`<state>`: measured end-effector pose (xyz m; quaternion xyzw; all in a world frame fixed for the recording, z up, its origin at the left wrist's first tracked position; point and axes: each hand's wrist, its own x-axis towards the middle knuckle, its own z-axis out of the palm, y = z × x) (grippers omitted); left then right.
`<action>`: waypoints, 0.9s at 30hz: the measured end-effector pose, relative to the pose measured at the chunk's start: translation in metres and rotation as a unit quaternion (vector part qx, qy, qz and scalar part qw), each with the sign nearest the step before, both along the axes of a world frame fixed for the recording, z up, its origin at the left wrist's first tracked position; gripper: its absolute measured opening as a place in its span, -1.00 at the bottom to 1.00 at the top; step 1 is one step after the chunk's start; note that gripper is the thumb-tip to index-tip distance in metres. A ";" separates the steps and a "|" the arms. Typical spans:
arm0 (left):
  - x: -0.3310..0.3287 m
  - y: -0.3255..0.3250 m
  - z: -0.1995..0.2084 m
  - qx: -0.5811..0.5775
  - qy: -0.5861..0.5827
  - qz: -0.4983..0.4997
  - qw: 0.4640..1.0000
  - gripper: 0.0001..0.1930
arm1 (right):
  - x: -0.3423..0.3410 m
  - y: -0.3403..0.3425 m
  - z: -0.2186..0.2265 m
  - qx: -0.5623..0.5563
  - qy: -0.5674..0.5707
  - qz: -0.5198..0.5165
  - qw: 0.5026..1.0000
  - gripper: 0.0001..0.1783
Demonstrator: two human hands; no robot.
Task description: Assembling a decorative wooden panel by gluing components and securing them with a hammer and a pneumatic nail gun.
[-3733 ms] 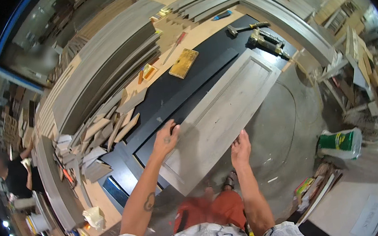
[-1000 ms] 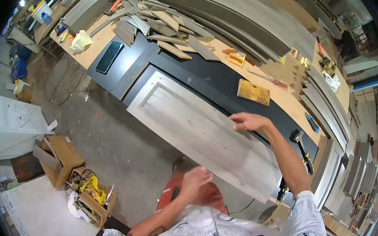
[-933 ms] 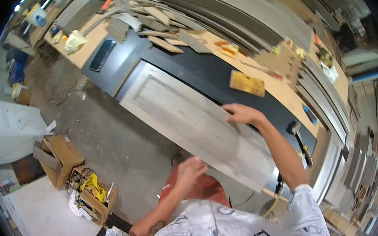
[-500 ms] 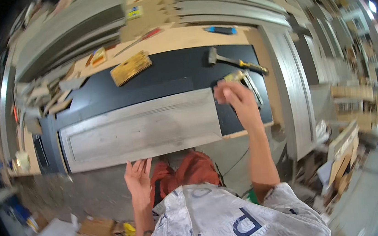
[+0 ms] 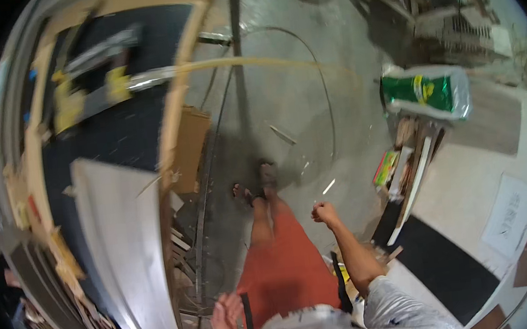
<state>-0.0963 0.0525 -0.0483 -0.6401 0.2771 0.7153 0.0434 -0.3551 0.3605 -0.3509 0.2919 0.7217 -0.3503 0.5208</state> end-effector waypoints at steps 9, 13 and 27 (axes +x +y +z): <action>-0.374 0.088 -0.398 -0.046 -0.256 -0.309 0.915 -0.49 | -0.065 -0.050 -0.396 0.188 0.287 0.330 0.879 -0.42; -0.352 0.084 -0.424 -0.074 -0.258 -0.399 0.877 -0.50 | -0.149 -0.068 -0.448 0.280 0.403 0.365 0.791 -0.49; -0.186 -0.037 0.196 -0.408 0.175 -0.483 0.755 -0.77 | 0.007 -0.111 0.055 -0.388 0.034 -0.060 0.919 -0.44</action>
